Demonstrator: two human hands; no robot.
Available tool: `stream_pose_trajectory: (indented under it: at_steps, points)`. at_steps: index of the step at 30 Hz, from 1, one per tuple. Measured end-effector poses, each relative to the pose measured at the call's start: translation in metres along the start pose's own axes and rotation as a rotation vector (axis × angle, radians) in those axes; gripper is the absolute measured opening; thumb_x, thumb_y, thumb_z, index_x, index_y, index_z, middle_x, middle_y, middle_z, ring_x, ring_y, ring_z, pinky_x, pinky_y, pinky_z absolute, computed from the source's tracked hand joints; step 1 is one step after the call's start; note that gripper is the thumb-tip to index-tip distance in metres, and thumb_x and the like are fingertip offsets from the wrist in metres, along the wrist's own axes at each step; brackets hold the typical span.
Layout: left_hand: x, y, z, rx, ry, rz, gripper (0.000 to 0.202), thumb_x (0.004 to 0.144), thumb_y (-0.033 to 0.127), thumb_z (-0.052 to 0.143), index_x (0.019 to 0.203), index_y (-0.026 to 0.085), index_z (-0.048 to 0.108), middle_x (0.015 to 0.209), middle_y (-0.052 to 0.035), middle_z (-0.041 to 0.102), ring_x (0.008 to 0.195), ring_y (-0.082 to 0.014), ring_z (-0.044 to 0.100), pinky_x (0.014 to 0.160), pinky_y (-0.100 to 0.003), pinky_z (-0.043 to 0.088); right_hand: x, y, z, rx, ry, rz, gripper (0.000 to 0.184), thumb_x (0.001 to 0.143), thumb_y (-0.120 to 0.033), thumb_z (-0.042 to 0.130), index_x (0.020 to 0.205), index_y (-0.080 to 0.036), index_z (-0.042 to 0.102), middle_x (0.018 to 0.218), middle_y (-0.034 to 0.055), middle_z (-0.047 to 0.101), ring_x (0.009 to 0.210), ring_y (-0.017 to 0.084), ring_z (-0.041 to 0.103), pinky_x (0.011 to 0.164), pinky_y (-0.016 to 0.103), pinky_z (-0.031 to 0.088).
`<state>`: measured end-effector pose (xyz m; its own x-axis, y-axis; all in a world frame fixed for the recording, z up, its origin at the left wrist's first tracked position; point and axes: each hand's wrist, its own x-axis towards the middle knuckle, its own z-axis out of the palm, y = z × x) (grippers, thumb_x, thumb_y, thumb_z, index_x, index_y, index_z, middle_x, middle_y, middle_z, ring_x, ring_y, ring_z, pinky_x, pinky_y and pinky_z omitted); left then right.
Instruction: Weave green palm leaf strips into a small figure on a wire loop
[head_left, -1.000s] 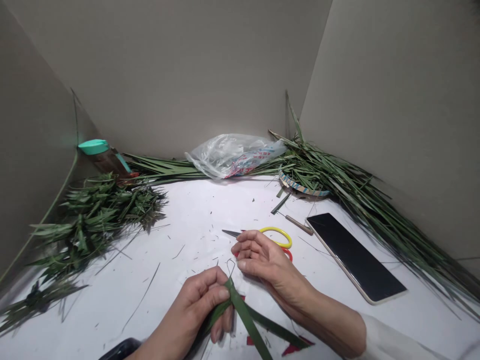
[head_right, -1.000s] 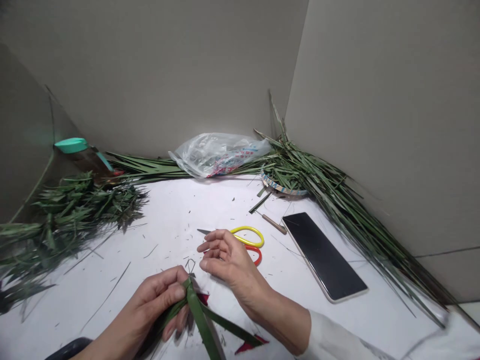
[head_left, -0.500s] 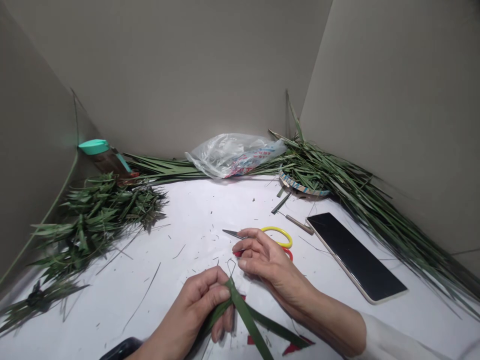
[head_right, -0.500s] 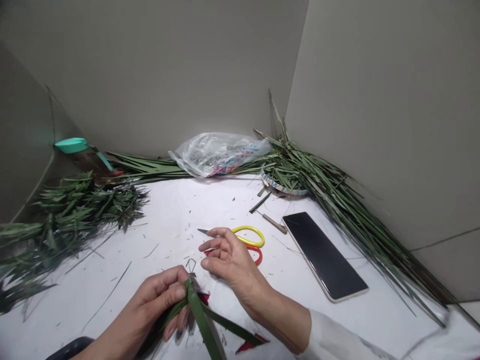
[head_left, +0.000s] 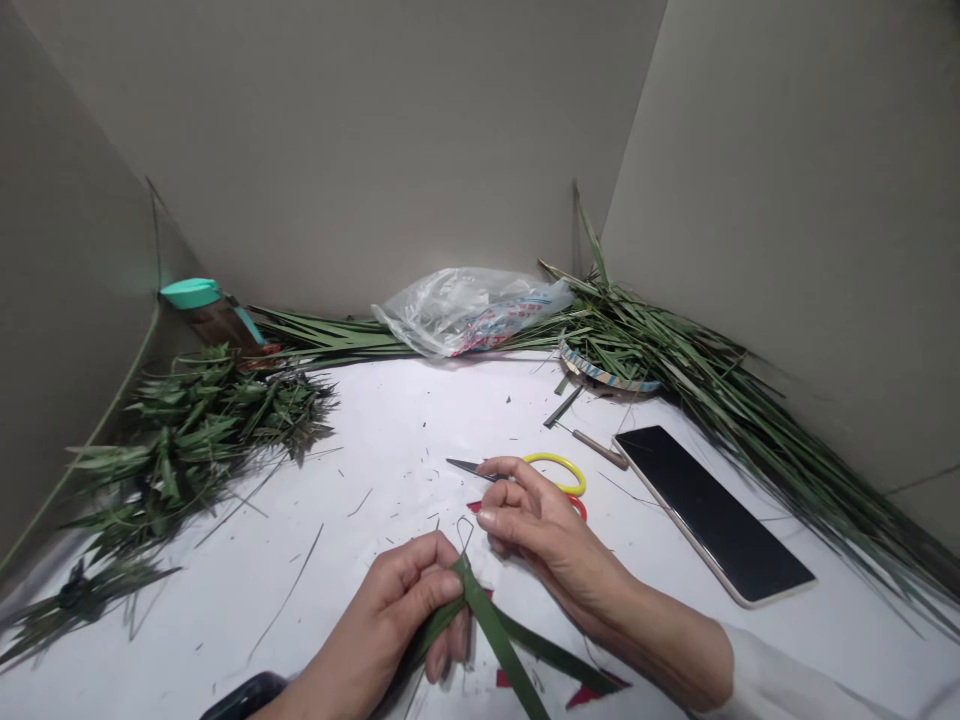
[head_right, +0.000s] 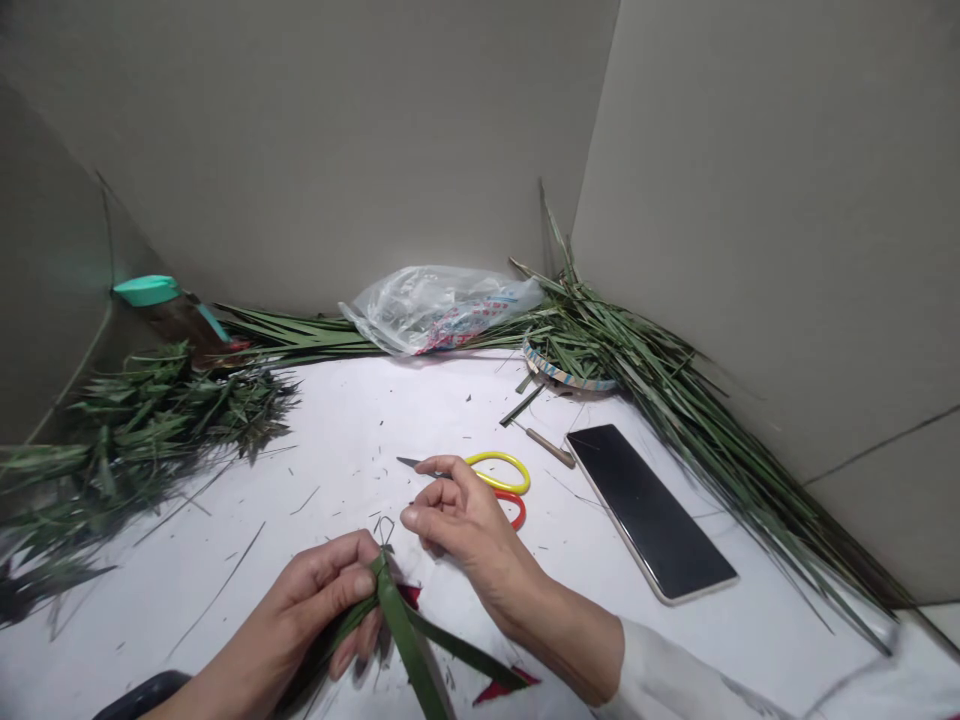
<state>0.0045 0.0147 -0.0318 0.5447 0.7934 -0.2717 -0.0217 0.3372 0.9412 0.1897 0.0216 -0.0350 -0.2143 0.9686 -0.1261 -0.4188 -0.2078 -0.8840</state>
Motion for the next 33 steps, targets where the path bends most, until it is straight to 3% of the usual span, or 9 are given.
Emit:
stream_pose_trajectory:
  at_steps: [8, 12, 15, 26, 28, 33]
  points:
    - [0.0004, 0.0002, -0.0007, 0.016, -0.004, 0.011, 0.029, 0.092, 0.039, 0.058, 0.074, 0.017, 0.054, 0.054, 0.0013, 0.059, 0.045, -0.0096, 0.045, 0.052, -0.024, 0.035, -0.0006, -0.0008, 0.0002, 0.008, -0.01, 0.014, 0.042, 0.077, -0.023, 0.077, 0.113, -0.023, 0.056, 0.077, -0.0049, 0.055, 0.066, 0.012, 0.047, 0.064, 0.027, 0.034]
    - [-0.0009, 0.0003, 0.0, 0.028, -0.003, 0.012, 0.027, 0.093, 0.036, 0.057, 0.074, 0.018, 0.054, 0.053, 0.0019, 0.058, 0.046, -0.0101, 0.045, 0.053, -0.024, 0.036, 0.0006, -0.0017, 0.0012, 0.008, -0.007, 0.009, 0.024, 0.079, -0.029, 0.076, 0.095, -0.021, 0.06, 0.077, -0.0039, 0.052, 0.065, 0.012, 0.047, 0.063, 0.026, 0.034]
    - [-0.0012, 0.0017, 0.0012, 0.036, 0.005, 0.016, 0.026, 0.094, 0.035, 0.057, 0.074, 0.017, 0.055, 0.053, 0.0013, 0.059, 0.046, -0.0099, 0.045, 0.053, -0.024, 0.036, 0.0011, -0.0011, 0.0014, 0.014, -0.01, 0.001, 0.021, 0.08, -0.031, 0.074, 0.081, -0.019, 0.057, 0.08, -0.003, 0.05, 0.066, 0.011, 0.046, 0.065, 0.026, 0.035]
    - [0.0004, 0.0036, 0.002, 0.021, 0.006, 0.005, 0.027, 0.092, 0.036, 0.059, 0.074, 0.016, 0.055, 0.052, 0.0021, 0.058, 0.044, -0.0082, 0.044, 0.051, -0.022, 0.035, 0.0, -0.0004, 0.0019, 0.015, -0.034, -0.002, 0.012, 0.08, -0.022, 0.068, 0.081, -0.018, 0.057, 0.076, -0.0025, 0.052, 0.065, 0.012, 0.047, 0.065, 0.027, 0.034]
    - [0.0005, 0.0013, 0.0, 0.018, 0.002, 0.008, 0.027, 0.091, 0.037, 0.06, 0.075, 0.016, 0.056, 0.054, 0.0007, 0.061, 0.043, -0.0081, 0.045, 0.05, -0.022, 0.035, 0.0003, -0.0005, 0.0015, 0.015, -0.04, -0.015, 0.003, 0.078, -0.017, 0.061, 0.079, -0.018, 0.058, 0.078, -0.0007, 0.056, 0.065, 0.012, 0.048, 0.064, 0.027, 0.035]
    - [0.0007, -0.0007, -0.0019, 0.009, 0.003, 0.005, 0.028, 0.091, 0.039, 0.061, 0.076, 0.015, 0.057, 0.056, -0.0007, 0.063, 0.043, -0.0083, 0.046, 0.047, -0.021, 0.034, 0.0004, 0.0007, 0.0003, 0.017, -0.047, -0.057, 0.005, 0.069, -0.014, 0.054, 0.068, -0.017, 0.058, 0.073, 0.0007, 0.058, 0.062, 0.013, 0.049, 0.061, 0.028, 0.035]
